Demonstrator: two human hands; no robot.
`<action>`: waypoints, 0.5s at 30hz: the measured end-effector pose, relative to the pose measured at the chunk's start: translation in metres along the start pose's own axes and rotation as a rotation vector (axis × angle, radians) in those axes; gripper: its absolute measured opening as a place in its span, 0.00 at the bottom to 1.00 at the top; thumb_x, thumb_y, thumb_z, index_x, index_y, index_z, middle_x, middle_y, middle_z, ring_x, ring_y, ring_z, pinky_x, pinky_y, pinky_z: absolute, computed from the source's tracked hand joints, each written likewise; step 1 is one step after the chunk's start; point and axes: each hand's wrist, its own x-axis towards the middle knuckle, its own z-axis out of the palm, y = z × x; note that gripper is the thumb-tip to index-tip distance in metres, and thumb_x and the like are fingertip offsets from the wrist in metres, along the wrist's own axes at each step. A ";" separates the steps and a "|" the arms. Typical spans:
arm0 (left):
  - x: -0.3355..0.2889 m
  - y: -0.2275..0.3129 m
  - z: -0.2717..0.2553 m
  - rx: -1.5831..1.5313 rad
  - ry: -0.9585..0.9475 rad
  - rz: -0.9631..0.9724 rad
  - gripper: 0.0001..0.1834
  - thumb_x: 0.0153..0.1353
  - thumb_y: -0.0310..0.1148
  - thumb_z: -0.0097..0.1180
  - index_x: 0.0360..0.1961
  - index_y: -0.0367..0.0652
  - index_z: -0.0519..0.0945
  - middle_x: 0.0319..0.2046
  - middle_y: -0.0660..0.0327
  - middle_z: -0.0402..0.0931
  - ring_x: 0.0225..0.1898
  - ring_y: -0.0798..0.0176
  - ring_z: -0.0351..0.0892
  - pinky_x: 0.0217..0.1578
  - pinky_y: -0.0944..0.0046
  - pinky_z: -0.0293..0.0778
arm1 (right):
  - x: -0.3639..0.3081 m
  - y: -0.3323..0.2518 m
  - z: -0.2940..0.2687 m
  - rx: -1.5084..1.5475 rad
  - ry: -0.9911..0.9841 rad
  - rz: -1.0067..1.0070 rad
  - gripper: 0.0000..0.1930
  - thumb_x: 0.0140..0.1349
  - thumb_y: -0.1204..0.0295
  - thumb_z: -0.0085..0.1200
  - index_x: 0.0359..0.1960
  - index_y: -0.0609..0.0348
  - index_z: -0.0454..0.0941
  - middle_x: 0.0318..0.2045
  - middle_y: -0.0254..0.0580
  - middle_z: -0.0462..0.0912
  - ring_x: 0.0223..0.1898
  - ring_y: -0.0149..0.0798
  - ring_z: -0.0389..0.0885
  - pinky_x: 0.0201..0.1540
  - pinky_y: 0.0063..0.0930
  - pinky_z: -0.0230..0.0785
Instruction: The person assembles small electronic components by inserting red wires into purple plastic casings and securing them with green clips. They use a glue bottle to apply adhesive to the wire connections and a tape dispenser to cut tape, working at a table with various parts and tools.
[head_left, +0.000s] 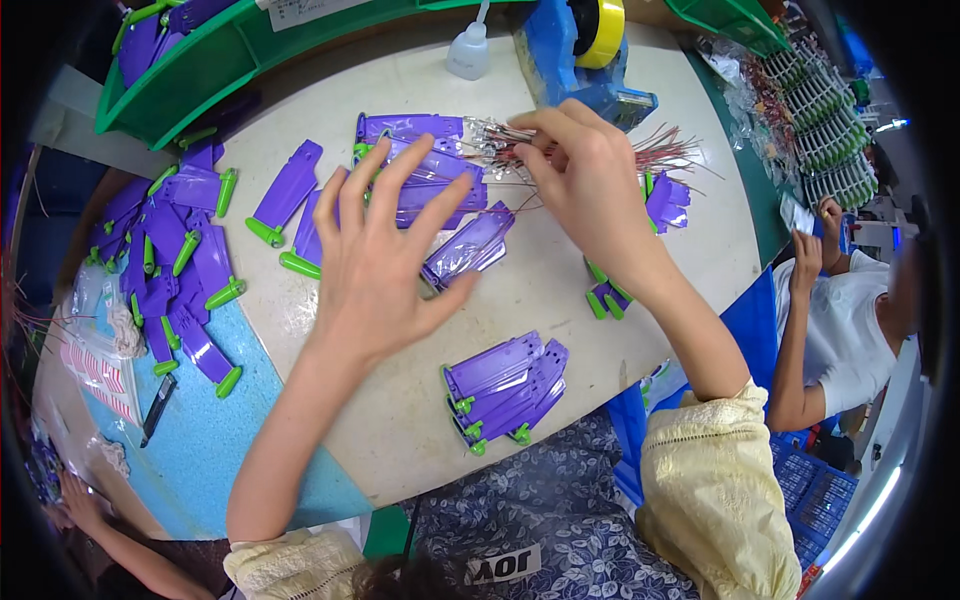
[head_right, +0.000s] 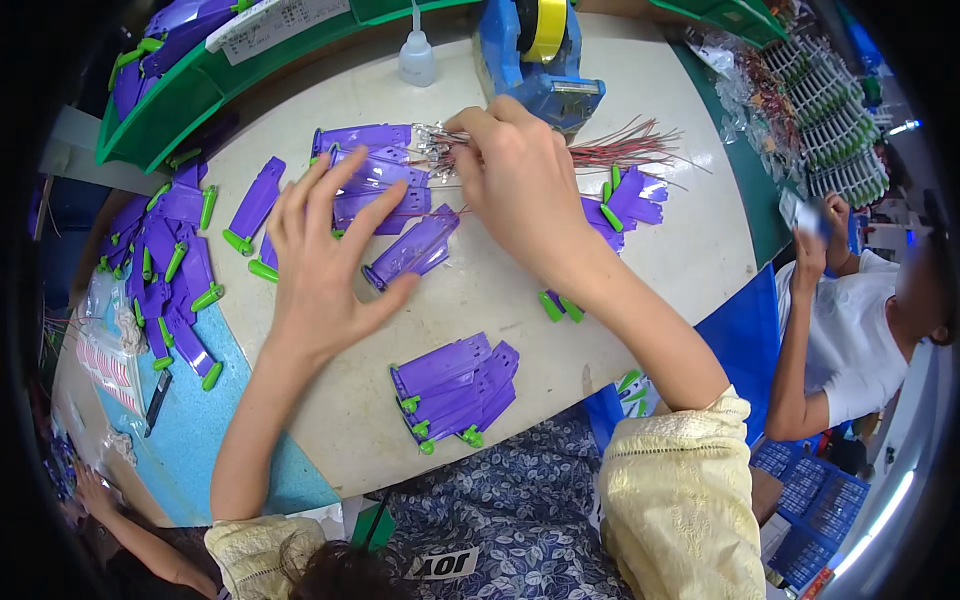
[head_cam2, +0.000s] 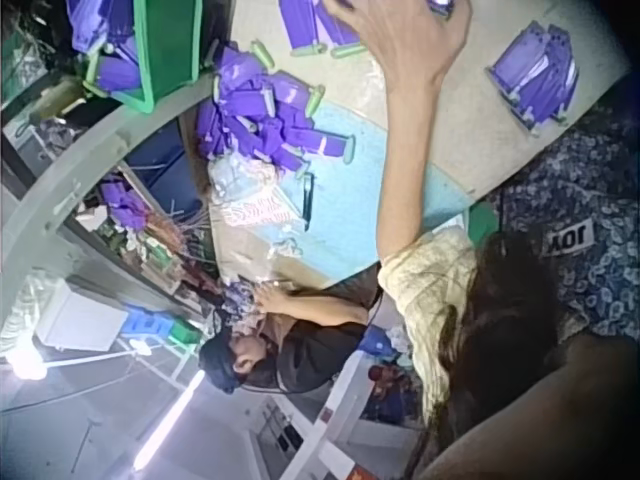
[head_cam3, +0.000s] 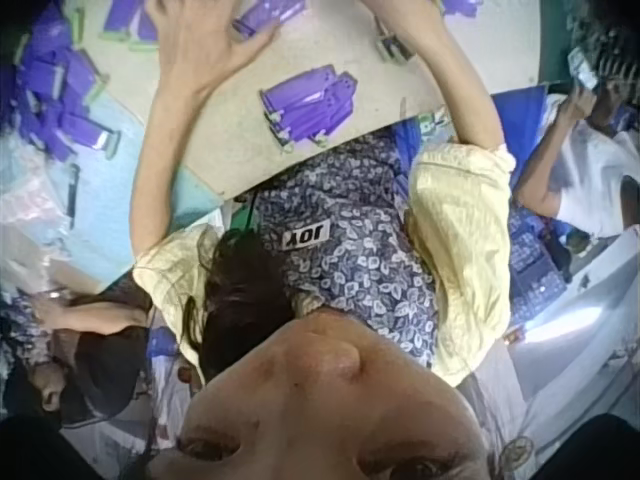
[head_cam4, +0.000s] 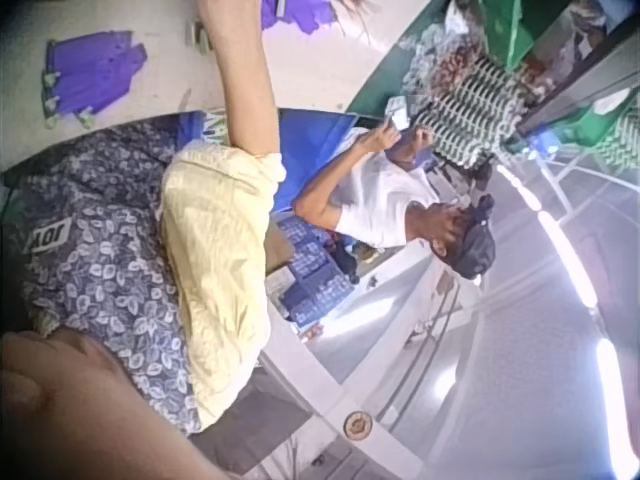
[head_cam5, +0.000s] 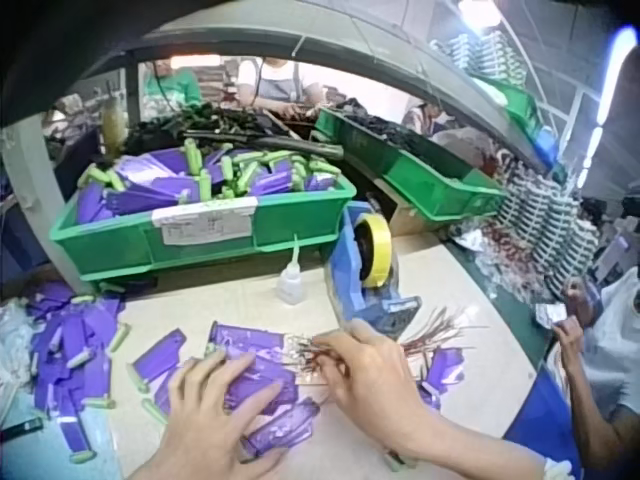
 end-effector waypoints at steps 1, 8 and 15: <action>0.002 -0.010 0.003 -0.003 -0.100 0.017 0.34 0.47 0.34 0.70 0.59 0.43 0.78 0.67 0.49 0.66 0.70 0.40 0.60 0.66 0.46 0.59 | 0.001 0.011 0.002 -0.057 -0.060 -0.026 0.05 0.58 0.81 0.64 0.37 0.66 0.85 0.31 0.45 0.80 0.28 0.39 0.82 0.32 0.32 0.73; -0.059 0.019 -0.016 -0.403 -0.019 0.134 0.17 0.49 0.30 0.68 0.44 0.45 0.87 0.52 0.53 0.80 0.52 0.49 0.76 0.53 0.50 0.71 | 0.001 0.014 -0.012 0.068 0.159 -0.316 0.07 0.55 0.79 0.66 0.37 0.62 0.85 0.39 0.43 0.83 0.32 0.44 0.84 0.38 0.36 0.77; -0.063 0.036 0.004 -0.238 -0.066 -0.133 0.17 0.53 0.27 0.67 0.46 0.42 0.85 0.48 0.55 0.78 0.41 0.55 0.76 0.40 0.58 0.76 | -0.040 -0.069 -0.094 0.186 -0.080 -0.345 0.13 0.54 0.83 0.63 0.42 0.61 0.81 0.35 0.46 0.82 0.33 0.43 0.83 0.37 0.31 0.76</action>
